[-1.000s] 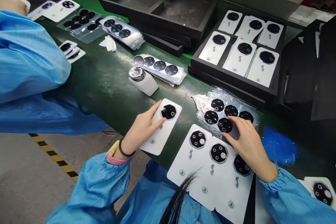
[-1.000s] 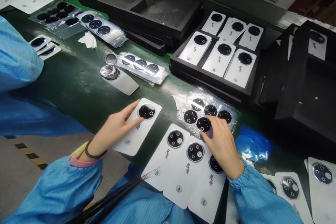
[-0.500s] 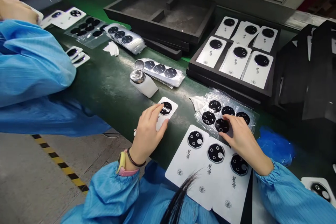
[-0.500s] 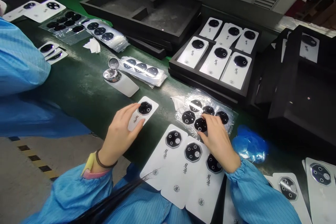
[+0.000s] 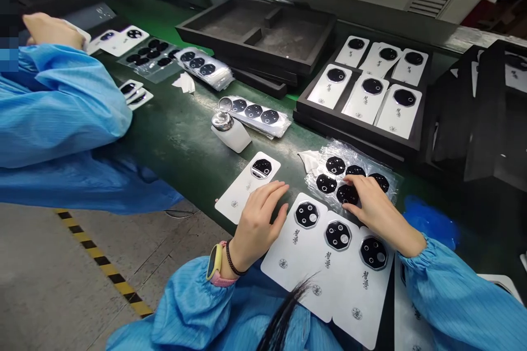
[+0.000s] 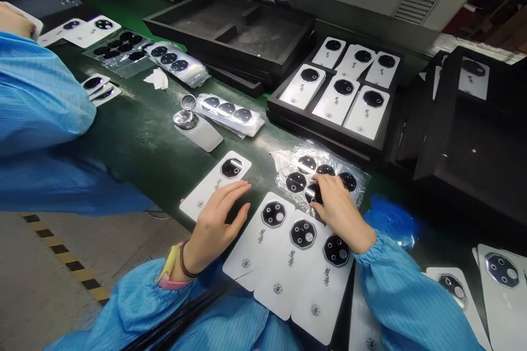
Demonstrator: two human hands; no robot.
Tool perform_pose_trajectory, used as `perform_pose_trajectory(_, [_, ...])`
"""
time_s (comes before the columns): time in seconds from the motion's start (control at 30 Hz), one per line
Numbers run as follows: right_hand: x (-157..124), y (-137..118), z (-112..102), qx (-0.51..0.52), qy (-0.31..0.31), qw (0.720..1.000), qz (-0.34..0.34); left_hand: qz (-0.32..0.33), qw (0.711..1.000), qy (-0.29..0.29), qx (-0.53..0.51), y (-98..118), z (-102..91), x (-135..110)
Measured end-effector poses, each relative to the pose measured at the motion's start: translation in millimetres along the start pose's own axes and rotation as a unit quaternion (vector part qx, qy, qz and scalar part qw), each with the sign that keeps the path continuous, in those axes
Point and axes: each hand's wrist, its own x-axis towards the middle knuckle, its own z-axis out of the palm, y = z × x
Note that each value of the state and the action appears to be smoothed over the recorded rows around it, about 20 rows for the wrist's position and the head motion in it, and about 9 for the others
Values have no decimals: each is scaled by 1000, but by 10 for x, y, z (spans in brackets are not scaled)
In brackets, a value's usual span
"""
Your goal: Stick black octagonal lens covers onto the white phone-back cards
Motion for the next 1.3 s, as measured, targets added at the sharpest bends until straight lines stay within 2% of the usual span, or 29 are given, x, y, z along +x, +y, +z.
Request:
perform_pose_trajectory(0.2, [-58, -93, 16, -20, 29, 999, -33, -24, 997, -15, -74, 93, 17, -58])
perform_pose_trajectory(0.33, [-180, -197, -118, -11, 67, 995, -66, -83, 981, -62, -164, 220, -10, 15])
perform_pose_trajectory(0.4, [-258, -290, -230, 12, 68, 990, -120, -123, 962, -108, -220, 286, -25, 92])
perform_pose_trajectory(0.5, [-358, -451, -359, 53, 37, 978, -201, -167, 919, -188, -303, 348, -32, 205])
perform_pose_trajectory(0.63, [-392, -569, -372, 93, -15, 971, -221, -210, 876, -239, -362, 357, -32, 247])
perform_pose_trajectory(0.7, [-372, -567, -337, 124, -40, 970, -204, -232, 867, -238, -371, 344, -36, 220])
perform_pose_trajectory(0.77, [-332, -548, -300, 171, -22, 972, -160, -252, 866, -222, -370, 327, -38, 175])
perform_pose_trajectory(0.87, [-241, -539, -256, 274, 24, 961, -7, -276, 876, -180, -353, 301, -24, 93])
perform_pose_trajectory(0.97, [-138, -578, -220, 361, -24, 924, 124, -278, 893, -144, -323, 276, 3, 21])
perform_pose_trajectory(1.07, [-48, -620, -177, 382, -39, 911, 153, -254, 912, -134, -293, 242, 33, -32])
perform_pose_trajectory(1.23, [91, -590, -59, 370, -57, 915, 150, -184, 951, -110, -221, 175, 100, -185])
perform_pose_trajectory(1.3, [139, -559, 1, 356, -62, 920, 153, -137, 970, -93, -177, 164, 121, -295])
